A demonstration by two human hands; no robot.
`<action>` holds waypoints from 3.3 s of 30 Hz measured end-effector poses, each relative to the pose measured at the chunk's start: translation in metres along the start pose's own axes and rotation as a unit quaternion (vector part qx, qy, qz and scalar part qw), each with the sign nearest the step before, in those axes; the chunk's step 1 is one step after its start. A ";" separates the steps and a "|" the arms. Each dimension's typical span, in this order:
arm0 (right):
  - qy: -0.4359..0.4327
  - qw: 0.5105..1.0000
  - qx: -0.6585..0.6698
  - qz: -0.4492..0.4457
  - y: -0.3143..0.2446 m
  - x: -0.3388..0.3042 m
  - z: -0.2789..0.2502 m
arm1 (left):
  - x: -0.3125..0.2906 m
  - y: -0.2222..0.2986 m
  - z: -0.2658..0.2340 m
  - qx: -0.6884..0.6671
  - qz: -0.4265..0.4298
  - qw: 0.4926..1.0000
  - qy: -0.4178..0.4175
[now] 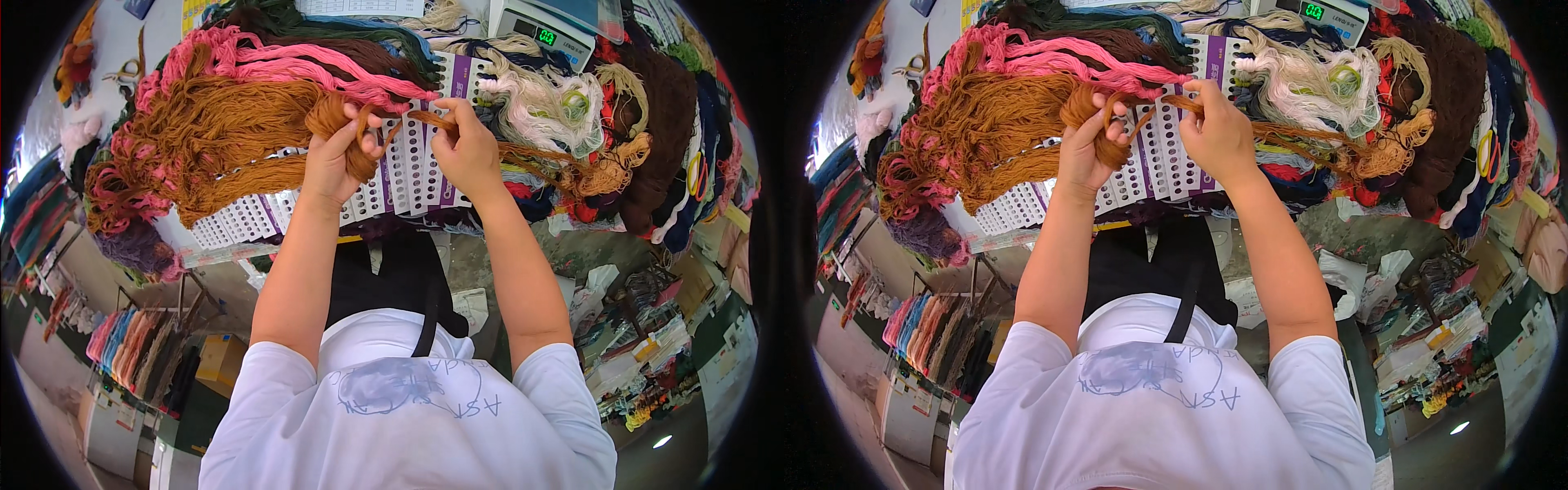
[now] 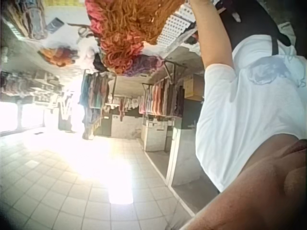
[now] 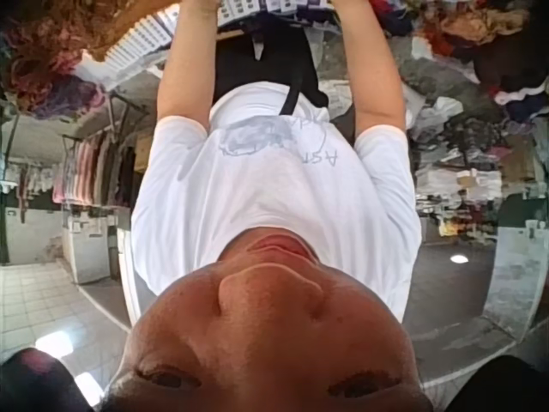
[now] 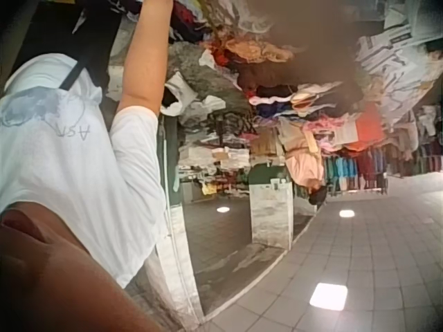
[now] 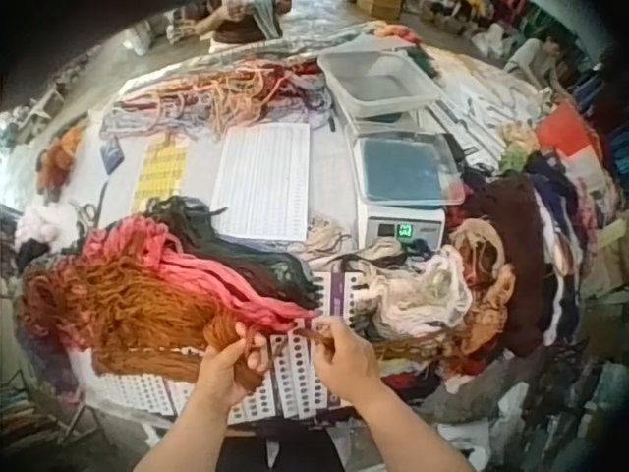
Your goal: Organizing, weighing, and sorting bundles of yarn onto color cards at a factory workbench.
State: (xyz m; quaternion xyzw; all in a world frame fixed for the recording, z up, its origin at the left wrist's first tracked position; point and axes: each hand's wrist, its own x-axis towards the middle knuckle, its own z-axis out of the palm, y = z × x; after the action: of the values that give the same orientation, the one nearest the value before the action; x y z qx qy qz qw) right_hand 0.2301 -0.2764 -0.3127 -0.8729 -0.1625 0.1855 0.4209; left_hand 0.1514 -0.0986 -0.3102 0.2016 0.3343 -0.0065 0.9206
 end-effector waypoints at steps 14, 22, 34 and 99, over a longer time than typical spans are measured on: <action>-0.001 1.000 0.005 0.004 -0.001 0.001 0.002 | -0.007 -0.007 -0.002 0.095 0.004 0.978 0.184; 0.000 1.000 0.005 0.005 0.001 0.001 0.006 | -0.014 -0.003 -0.004 0.089 0.013 0.981 0.172; -0.012 1.000 -0.021 0.007 0.004 0.004 0.006 | -0.026 0.028 0.004 0.260 0.076 0.961 0.049; 0.141 0.953 0.251 0.093 -0.031 -0.028 0.035 | -0.124 0.187 0.005 0.150 0.122 0.973 -0.129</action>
State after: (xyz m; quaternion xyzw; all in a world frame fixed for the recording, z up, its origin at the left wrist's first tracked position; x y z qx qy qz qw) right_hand 0.1851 -0.2465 -0.3033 -0.7677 0.0319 0.1339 0.6259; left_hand 0.0856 0.0563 -0.1611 0.3742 0.1803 0.0299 0.9091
